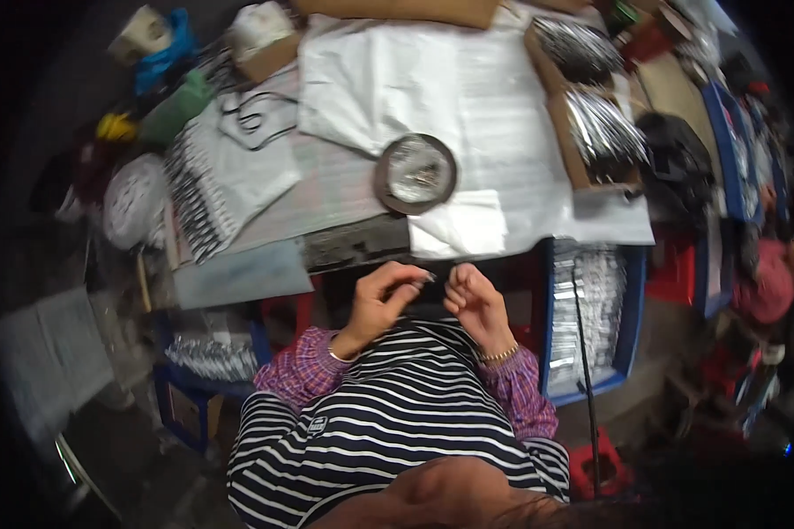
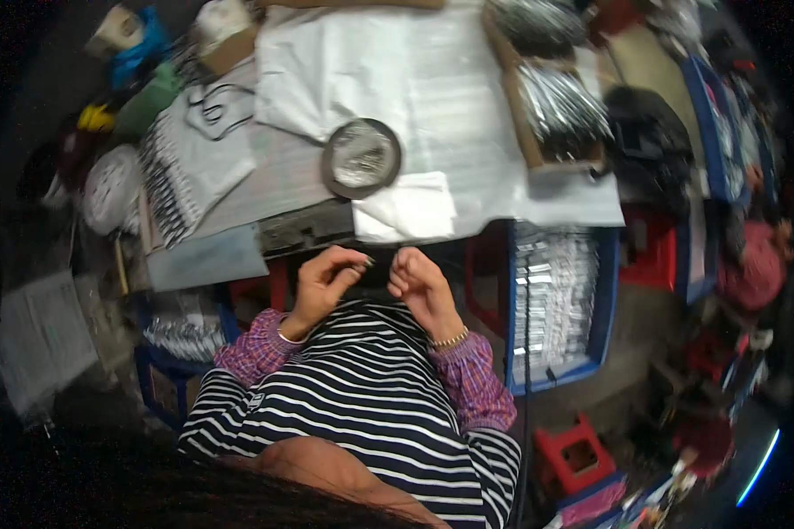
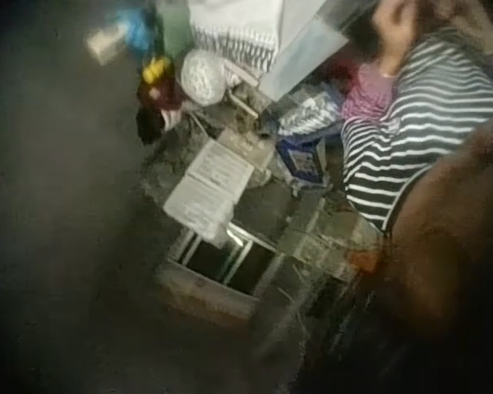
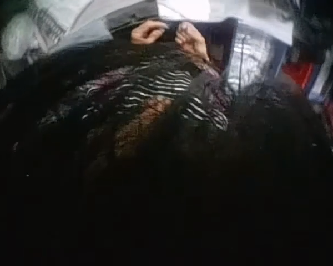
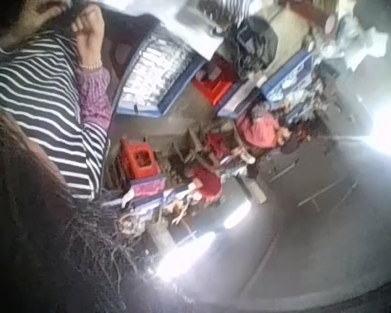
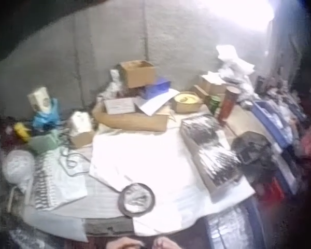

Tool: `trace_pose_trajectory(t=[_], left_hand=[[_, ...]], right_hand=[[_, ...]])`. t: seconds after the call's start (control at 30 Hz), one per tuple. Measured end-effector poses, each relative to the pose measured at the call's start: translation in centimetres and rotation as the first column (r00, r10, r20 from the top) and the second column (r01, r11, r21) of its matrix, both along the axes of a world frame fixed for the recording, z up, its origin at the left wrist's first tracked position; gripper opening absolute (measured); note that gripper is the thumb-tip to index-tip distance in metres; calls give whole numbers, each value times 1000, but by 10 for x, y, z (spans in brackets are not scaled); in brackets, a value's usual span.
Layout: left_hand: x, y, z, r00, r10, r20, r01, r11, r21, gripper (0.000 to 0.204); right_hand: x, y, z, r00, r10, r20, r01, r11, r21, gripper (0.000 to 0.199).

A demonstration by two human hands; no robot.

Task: Applying adhesive to small metal components and assembling them into trays in a manufacturing setting.

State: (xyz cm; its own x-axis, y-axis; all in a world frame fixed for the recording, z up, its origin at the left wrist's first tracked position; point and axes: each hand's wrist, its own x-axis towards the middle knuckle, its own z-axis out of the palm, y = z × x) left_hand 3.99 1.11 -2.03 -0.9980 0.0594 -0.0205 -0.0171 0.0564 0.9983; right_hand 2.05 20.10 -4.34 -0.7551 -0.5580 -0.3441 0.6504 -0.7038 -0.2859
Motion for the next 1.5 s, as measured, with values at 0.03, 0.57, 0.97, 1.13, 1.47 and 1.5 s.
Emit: trace_pose_trajectory(t=[0.03,0.57,0.97,1.13,1.47,1.5], left_hand=[[-2,-1,11,996,-33,-80,26,996,-82,22],[13,-18,29,923,-271,-273,325,929,179,9],[10,-78,186,435,202,-877,548,714,436,55],[3,-80,180,316,136,-939,588,748,307,55],[-7,-73,185,337,83,-938,805,492,332,23],[-7,-72,186,327,81,-942,811,488,324,22]], right_hand=[[2,-2,3,997,76,-24,-73,991,117,23],[12,-34,18,930,256,262,-344,857,384,38],[12,-43,-4,882,466,69,-467,844,264,38],[12,-42,-4,899,432,70,-432,853,293,37],[13,-43,-4,899,422,121,-438,858,269,36],[13,-44,-3,898,425,117,-440,852,284,36]])
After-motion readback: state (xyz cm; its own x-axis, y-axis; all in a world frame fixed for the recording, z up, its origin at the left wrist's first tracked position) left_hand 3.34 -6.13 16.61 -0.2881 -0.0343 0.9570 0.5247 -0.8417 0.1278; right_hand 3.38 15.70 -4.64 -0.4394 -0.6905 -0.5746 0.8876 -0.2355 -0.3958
